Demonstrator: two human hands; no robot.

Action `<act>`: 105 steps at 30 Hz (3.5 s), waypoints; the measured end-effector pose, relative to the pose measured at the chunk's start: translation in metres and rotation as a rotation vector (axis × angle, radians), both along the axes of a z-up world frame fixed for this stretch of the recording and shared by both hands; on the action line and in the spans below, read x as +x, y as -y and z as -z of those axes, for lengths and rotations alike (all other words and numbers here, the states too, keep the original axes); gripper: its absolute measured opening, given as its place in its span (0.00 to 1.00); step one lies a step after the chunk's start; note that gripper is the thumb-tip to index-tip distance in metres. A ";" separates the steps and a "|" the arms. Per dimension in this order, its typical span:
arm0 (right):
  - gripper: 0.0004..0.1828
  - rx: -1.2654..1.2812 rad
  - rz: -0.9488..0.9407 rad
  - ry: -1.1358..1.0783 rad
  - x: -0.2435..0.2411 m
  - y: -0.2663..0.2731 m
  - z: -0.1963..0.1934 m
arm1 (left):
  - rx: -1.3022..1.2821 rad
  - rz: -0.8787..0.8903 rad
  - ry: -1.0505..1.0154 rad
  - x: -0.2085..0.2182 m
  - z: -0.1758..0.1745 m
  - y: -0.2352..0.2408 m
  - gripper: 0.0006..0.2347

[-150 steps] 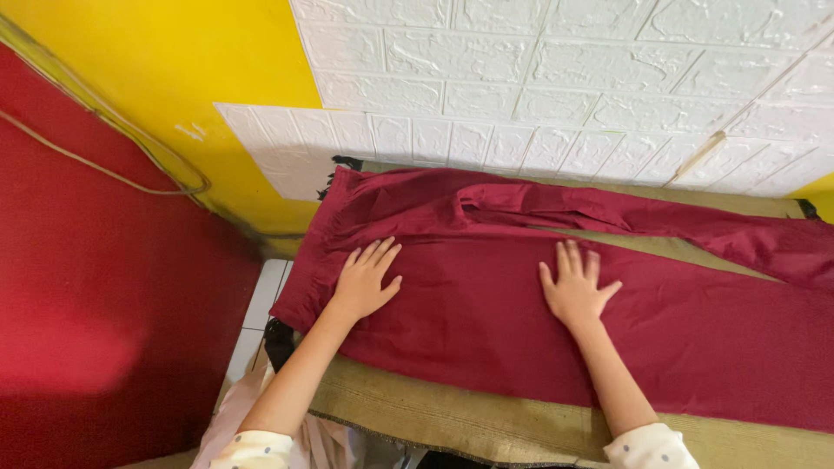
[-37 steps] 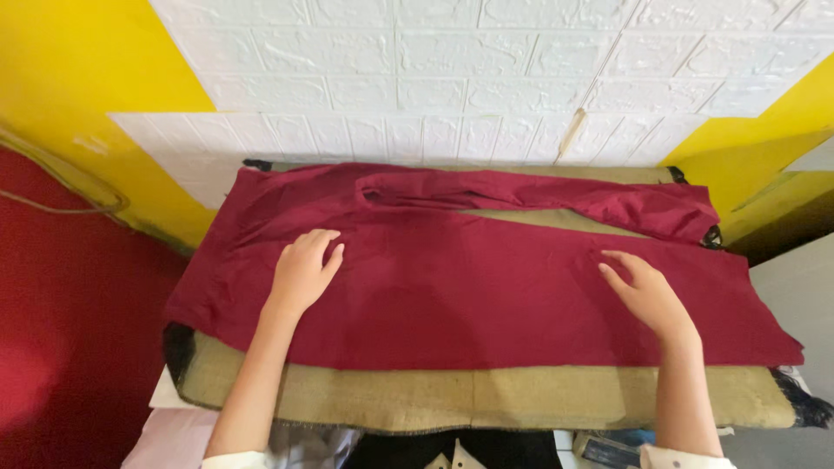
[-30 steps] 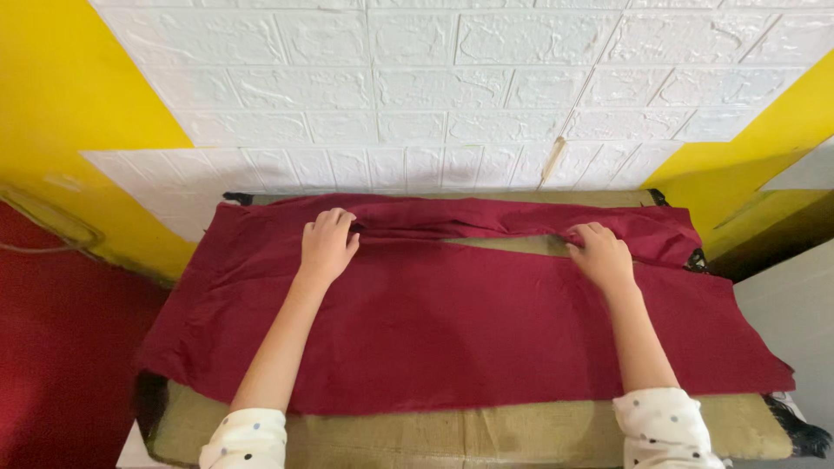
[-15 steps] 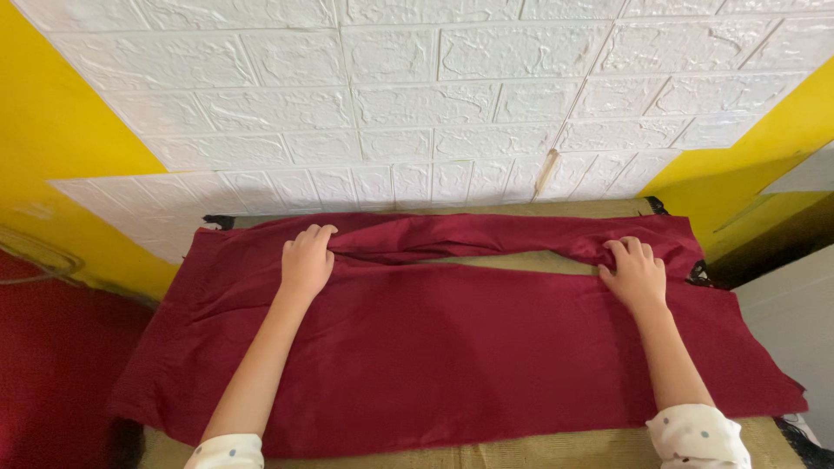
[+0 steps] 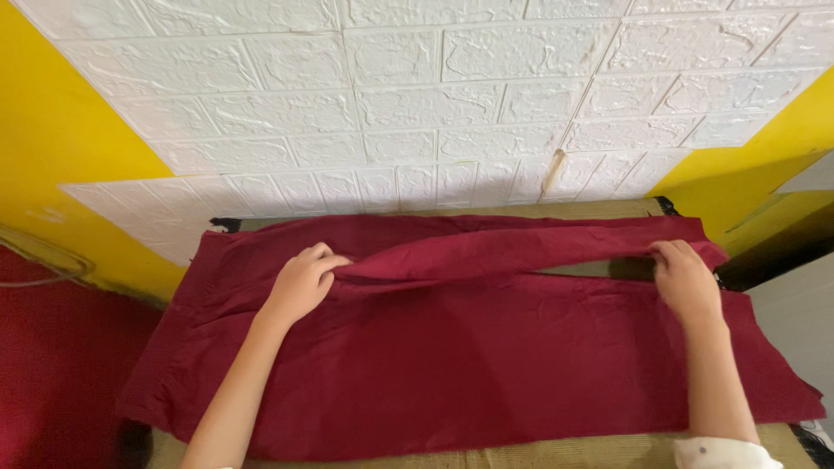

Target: The person folds a pair of red trousers by hand. They smooth the fabric, fold the legs together, and then fold the trousers into a smaller rectangle before placing them into a laundry basket.

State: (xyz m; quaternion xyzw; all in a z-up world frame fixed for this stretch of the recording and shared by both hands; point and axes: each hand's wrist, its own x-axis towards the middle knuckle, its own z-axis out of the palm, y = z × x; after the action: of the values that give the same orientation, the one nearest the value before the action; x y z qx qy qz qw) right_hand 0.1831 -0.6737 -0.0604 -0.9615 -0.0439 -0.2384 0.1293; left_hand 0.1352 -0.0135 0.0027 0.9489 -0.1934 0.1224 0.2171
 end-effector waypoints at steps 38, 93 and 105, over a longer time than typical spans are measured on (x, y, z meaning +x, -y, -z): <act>0.16 0.061 0.154 -0.048 0.144 0.064 0.006 | 0.257 -0.674 -0.264 0.152 0.070 -0.201 0.14; 0.11 0.136 0.489 -0.063 -0.250 0.088 0.015 | 0.587 -0.641 -0.772 -0.216 0.019 -0.166 0.34; 0.29 0.262 0.584 -0.291 -0.086 0.132 0.052 | 0.134 0.244 -0.478 -0.140 0.025 0.196 0.18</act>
State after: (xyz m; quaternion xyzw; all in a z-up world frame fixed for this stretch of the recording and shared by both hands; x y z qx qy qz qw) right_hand 0.0975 -0.8061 -0.1128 -0.9326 0.2830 -0.1296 0.1826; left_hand -0.0051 -0.2098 -0.0220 0.9328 -0.2573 -0.1452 0.2063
